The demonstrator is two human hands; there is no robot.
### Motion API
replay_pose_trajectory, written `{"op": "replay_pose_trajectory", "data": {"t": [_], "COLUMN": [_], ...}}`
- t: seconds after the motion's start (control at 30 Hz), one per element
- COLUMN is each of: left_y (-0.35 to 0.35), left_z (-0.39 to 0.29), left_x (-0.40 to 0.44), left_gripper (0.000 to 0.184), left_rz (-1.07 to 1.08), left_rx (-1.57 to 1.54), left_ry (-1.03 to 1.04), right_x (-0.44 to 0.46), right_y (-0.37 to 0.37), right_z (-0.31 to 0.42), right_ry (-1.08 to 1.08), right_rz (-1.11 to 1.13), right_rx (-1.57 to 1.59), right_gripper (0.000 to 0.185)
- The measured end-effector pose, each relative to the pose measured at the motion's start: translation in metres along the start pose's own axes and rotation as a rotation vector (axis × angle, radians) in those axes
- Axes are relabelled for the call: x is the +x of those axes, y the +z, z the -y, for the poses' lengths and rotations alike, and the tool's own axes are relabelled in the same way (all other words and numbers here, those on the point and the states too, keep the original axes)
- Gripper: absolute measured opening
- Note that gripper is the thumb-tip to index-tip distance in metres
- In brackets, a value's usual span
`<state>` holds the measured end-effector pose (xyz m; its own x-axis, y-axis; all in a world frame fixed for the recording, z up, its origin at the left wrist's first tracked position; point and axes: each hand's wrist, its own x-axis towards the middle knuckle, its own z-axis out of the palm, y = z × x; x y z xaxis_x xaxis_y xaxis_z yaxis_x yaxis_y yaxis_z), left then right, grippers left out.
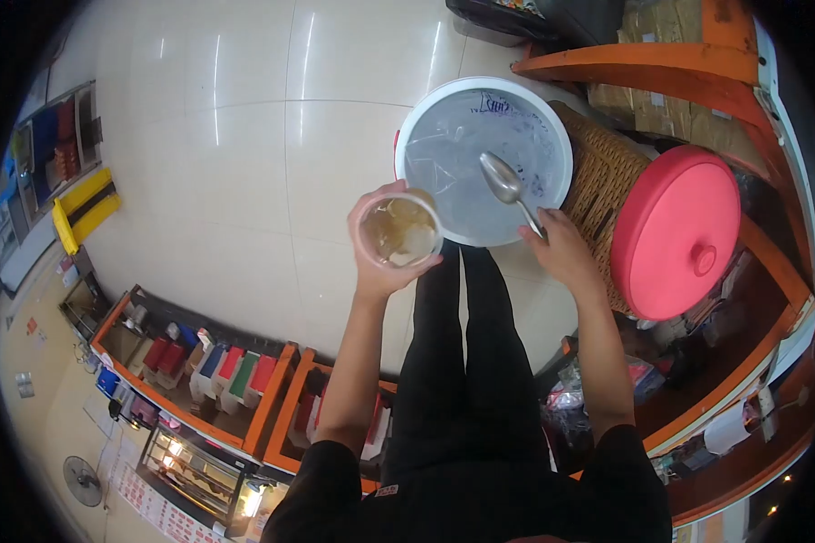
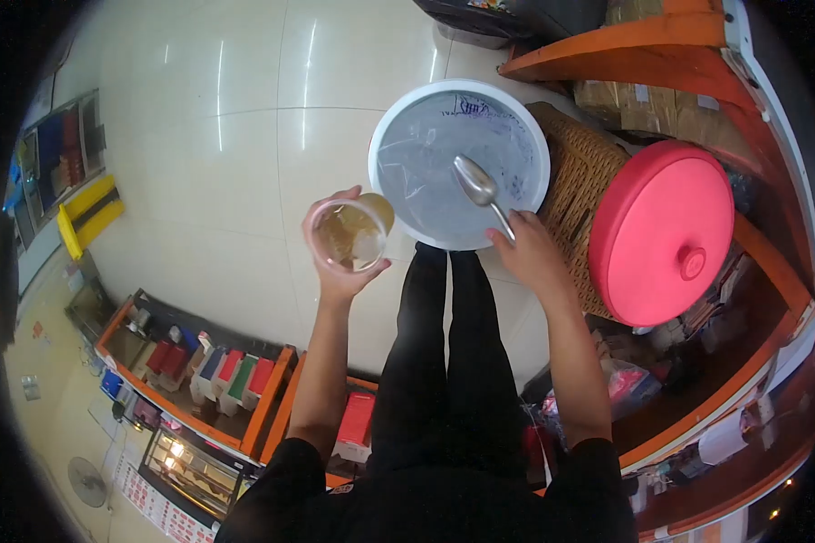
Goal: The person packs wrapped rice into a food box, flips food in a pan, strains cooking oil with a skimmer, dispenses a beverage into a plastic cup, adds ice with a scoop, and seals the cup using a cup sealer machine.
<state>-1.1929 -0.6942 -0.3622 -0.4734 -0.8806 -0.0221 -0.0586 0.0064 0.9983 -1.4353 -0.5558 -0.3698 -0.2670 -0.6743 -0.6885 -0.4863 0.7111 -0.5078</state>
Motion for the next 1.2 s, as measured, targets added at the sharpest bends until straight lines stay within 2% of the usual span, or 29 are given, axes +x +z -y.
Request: {"op": "replay_pose_trajectory", "data": {"t": [0.07, 0.13, 0.17, 0.27, 0.37, 0.47, 0.6, 0.67, 0.77, 0.87, 0.97, 1.07, 1.1, 1.13, 1.2], "left_y": [-0.012, -0.013, -0.015, -0.013, -0.014, -0.012, -0.01, -0.015, -0.028, -0.052, -0.087, -0.126, -0.14, -0.157, -0.177], "left_z": [-0.018, -0.042, -0.058, -0.099, -0.148, -0.193, -0.255, -0.275, -0.313, -0.347, -0.356, -0.354, -0.351, -0.335, -0.346], "left_x": [0.008, 0.013, 0.016, 0.008, 0.002, -0.006, 0.0, 0.007, 0.032, 0.072, 0.127, 0.201, 0.226, 0.259, 0.315], "left_gripper": [0.098, 0.098, 0.102, 0.104, 0.106, 0.108, 0.108, 0.106, 0.103, 0.103, 0.102, 0.101, 0.101, 0.101, 0.101], "left_rz": [0.05, 0.03, 0.046, -0.044, -0.031, -0.061, -0.003, 0.035, 0.071, 0.111, 0.213, 0.337, 0.361, 0.413, 0.481], "left_rx": [0.118, 0.125, 0.226, 0.147, 0.167, 0.125, 0.136, 0.127, 0.162, 0.128, 0.135, 0.129, 0.118, 0.116, 0.154], "left_ry": [0.066, 0.12, 0.174, 0.173, 0.127, 0.022, 0.007, 0.006, 0.046, -0.015, 0.0, 0.051, 0.033, 0.162, 0.124], "right_x": [-0.032, -0.069, -0.083, -0.118, -0.113, -0.112, -0.146, -0.148, -0.13, -0.097, -0.006, 0.065, 0.082, 0.086, 0.099], "right_y": [-0.011, -0.053, -0.073, -0.129, -0.151, -0.141, -0.188, -0.212, -0.259, -0.321, -0.38, -0.438, -0.45, -0.463, -0.485], "right_z": [0.019, 0.029, 0.029, -0.014, -0.086, -0.111, 0.022, 0.071, 0.14, 0.203, 0.217, 0.235, 0.232, 0.243, 0.25], "right_ry": [-0.156, -0.182, -0.205, 0.007, 0.131, 0.114, -0.095, -0.234, -0.285, -0.403, -0.453, -0.516, -0.664, -0.729, -0.686], "right_rz": [-0.252, -0.413, -0.501, -1.011, -1.093, -1.002, -1.059, -0.978, -0.747, -0.634, -0.561, -0.854, -0.896, -0.999, -1.213], "right_rx": [0.057, 0.071, 0.071, -0.057, -0.171, -0.157, 0.097, 0.416, 1.237, 1.393, 1.792, 2.016, 2.047, 2.063, 2.107], "right_gripper": [0.029, 0.03, 0.032, 0.034, 0.036, 0.036, 0.03, 0.028, 0.026, 0.033, 0.047, 0.057, 0.059, 0.057, 0.049]}}
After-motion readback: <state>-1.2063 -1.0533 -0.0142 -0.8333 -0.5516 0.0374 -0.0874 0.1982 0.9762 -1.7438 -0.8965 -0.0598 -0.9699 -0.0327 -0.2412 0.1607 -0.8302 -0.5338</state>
